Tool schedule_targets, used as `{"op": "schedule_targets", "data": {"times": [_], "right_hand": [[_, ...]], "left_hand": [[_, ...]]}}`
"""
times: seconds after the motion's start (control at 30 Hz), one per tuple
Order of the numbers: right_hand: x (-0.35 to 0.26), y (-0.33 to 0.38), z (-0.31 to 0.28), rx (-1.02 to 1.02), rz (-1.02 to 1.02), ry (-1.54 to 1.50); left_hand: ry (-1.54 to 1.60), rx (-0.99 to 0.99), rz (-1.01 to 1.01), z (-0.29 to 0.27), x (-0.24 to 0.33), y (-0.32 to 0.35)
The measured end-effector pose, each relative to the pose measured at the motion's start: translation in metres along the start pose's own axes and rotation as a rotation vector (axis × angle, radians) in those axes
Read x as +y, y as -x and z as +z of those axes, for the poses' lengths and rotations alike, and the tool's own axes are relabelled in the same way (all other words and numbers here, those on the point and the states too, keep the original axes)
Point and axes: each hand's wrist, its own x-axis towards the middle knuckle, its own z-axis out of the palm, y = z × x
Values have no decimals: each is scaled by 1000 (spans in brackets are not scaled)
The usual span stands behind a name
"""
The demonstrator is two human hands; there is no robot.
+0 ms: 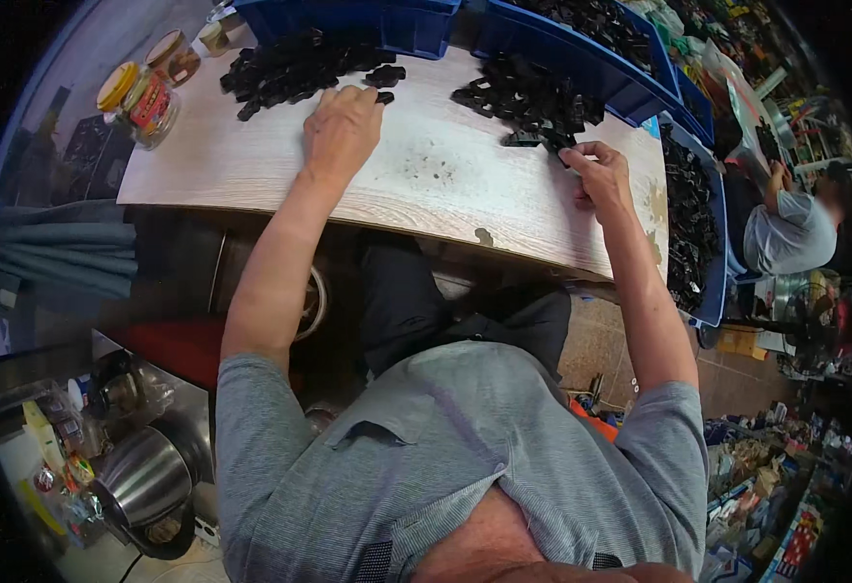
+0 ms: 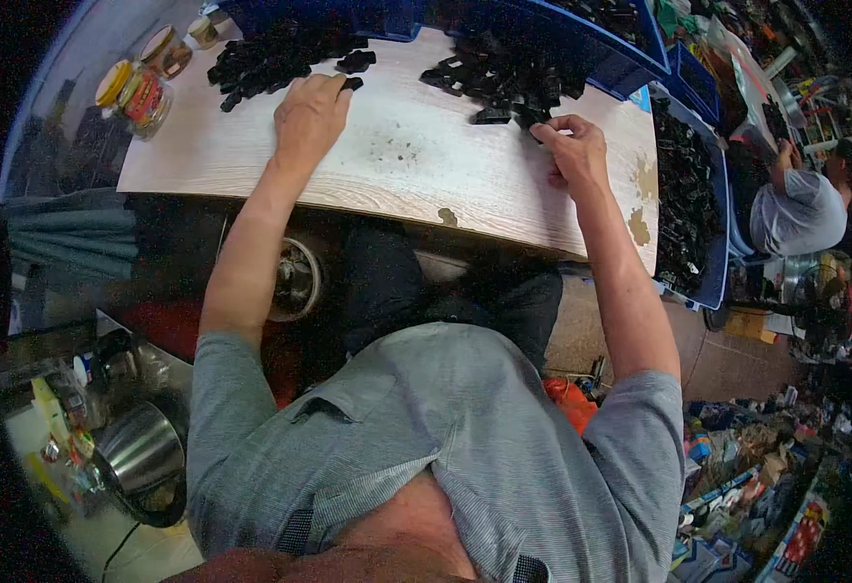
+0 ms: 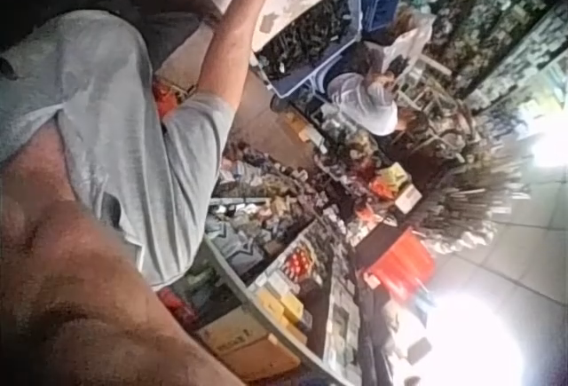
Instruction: Sorting and inspecting small black plastic components at a workstation.
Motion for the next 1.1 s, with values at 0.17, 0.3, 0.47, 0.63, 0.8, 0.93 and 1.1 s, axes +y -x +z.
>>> {"op": "schedule_targets", "data": {"times": [0.17, 0.3, 0.47, 0.63, 0.8, 0.93, 1.1], "right_hand": [[2, 9, -3, -13, 57, -36], [4, 15, -3, -26, 73, -37], [-1, 28, -3, -100, 124, -60], [4, 33, -3, -140, 132, -16], [-3, 47, 14, -155, 153, -17], [-9, 58, 19, -274, 103, -103], [10, 41, 14, -190, -138, -262]], "left_hand": [[-33, -18, -75, 3, -12, -13], [-39, -63, -109, 6, -7, -13], [72, 32, 62, 3, 14, 3], [354, -27, -79, -6, 50, 17], [785, -113, -188, -7, 120, 37], [878, -80, -167, -2, 153, 36], [752, -57, 6, 3, 157, 25]]}}
